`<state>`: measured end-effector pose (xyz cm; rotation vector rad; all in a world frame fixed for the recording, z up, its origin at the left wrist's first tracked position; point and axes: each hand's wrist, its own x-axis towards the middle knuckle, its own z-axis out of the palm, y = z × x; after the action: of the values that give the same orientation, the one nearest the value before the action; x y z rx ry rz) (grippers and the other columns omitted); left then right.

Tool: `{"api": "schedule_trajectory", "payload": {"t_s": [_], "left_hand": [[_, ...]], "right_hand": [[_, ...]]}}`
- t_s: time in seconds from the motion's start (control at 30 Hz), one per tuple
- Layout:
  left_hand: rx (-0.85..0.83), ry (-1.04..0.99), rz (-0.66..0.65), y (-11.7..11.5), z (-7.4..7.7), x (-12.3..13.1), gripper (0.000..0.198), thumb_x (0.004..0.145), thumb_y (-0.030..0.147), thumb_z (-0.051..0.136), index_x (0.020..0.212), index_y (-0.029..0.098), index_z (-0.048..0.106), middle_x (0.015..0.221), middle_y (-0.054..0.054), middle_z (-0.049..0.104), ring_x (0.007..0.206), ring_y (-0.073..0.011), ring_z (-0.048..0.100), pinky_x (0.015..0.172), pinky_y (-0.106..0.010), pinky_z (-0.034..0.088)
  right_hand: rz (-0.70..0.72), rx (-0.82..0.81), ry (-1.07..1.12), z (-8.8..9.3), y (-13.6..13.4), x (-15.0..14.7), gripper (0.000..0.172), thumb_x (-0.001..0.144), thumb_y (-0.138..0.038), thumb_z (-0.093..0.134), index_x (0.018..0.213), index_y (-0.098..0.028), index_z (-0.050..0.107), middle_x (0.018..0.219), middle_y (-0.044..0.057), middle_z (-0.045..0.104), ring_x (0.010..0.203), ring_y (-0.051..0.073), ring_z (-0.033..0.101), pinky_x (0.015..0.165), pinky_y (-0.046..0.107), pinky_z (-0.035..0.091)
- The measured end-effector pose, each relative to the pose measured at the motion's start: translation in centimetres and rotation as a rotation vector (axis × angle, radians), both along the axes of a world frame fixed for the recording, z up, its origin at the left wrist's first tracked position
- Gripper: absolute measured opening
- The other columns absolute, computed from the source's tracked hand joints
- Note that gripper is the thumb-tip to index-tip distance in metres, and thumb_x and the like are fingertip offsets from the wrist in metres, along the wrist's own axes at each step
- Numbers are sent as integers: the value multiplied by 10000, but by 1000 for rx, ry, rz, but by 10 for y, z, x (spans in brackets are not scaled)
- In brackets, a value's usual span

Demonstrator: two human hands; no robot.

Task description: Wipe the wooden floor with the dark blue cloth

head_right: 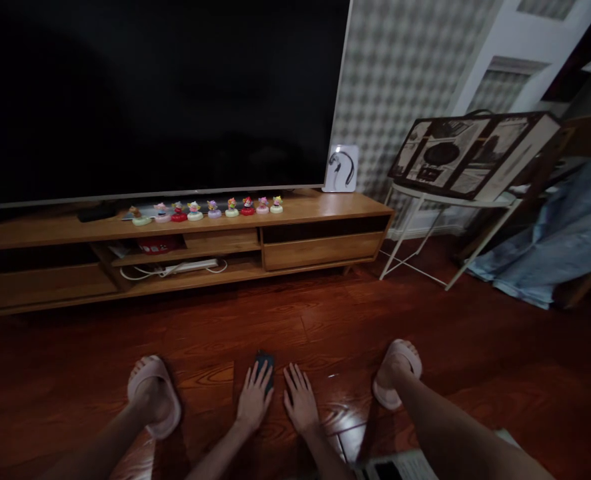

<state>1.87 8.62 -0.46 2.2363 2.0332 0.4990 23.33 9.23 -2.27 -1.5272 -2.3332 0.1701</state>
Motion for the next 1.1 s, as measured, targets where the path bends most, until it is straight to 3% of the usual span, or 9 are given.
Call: {"api": "schedule_trajectory", "payload": {"t_s": [0.07, 0.2, 0.37, 0.5, 0.6, 0.73, 0.8, 1.0, 1.1], "left_hand": [[-13, 23, 79, 10, 1, -14, 584, 921, 300, 351, 1490, 258, 478, 1597, -9, 446, 1503, -257, 345, 1237, -503, 320], [-26, 63, 424, 18, 7, -95, 598, 931, 286, 307, 1472, 106, 490, 1579, -127, 457, 1487, -330, 361, 1217, -527, 331], [3, 63, 508, 0, 16, -162, 638, 859, 452, 508, 1444, 199, 529, 1584, -104, 460, 1527, -397, 245, 1201, -654, 285], [-31, 41, 425, -20, 17, -142, 615, 838, 546, 546, 1418, 342, 533, 1621, 32, 405, 1562, -381, 122, 1236, -678, 210], [-41, 15, 305, -26, 4, -70, 584, 842, 555, 540, 1415, 445, 521, 1617, 136, 387, 1576, -317, 82, 1271, -604, 207], [-30, 0, 41, -8, -6, 14, 586, 917, 445, 424, 1501, 388, 432, 1623, 71, 393, 1555, -278, 208, 1272, -571, 220], [-47, 13, 76, 7, -1, 7, 573, 941, 362, 367, 1509, 324, 432, 1613, 16, 416, 1526, -267, 293, 1263, -553, 242], [-52, 38, 627, 14, 25, -115, 556, 972, 334, 324, 1504, 227, 445, 1616, -83, 408, 1513, -336, 303, 1214, -613, 272], [-45, 17, 702, -1, 24, -124, 573, 953, 419, 449, 1503, 258, 448, 1611, -105, 415, 1509, -383, 285, 1182, -676, 283]], "right_hand": [[1, -7, -3, -1, 0, 1, 613, 960, -264, 409, 1570, -291, 350, 1642, 4, 319, 1523, 211, 271, 1232, 464, 290], [-2, -2, -3, 0, 0, 1, 613, 962, -254, 405, 1571, -285, 349, 1644, 1, 314, 1525, 204, 264, 1232, 450, 291], [-8, 19, 15, 0, 0, -1, 607, 958, -245, 403, 1563, -281, 373, 1639, 6, 330, 1521, 206, 276, 1228, 451, 291], [-4, 23, 19, 0, 0, -2, 612, 953, -237, 403, 1562, -282, 373, 1629, 18, 354, 1515, 213, 290, 1224, 468, 294], [1, 25, 13, 1, -1, -2, 623, 947, -222, 393, 1567, -276, 362, 1629, 21, 351, 1519, 212, 280, 1226, 474, 292], [4, 21, 0, -2, 0, -1, 625, 950, -234, 394, 1570, -290, 351, 1631, 15, 342, 1514, 216, 294, 1221, 479, 304], [-2, 24, 0, -4, 0, 0, 627, 955, -240, 391, 1576, -300, 332, 1634, 9, 337, 1514, 213, 294, 1219, 479, 309], [0, 29, 3, -2, 0, 1, 633, 956, -247, 400, 1581, -305, 322, 1642, 2, 324, 1518, 211, 284, 1224, 469, 295], [-8, 27, -3, 2, -1, -1, 622, 948, -238, 409, 1566, -288, 366, 1636, 12, 341, 1513, 207, 295, 1221, 455, 298]]}}
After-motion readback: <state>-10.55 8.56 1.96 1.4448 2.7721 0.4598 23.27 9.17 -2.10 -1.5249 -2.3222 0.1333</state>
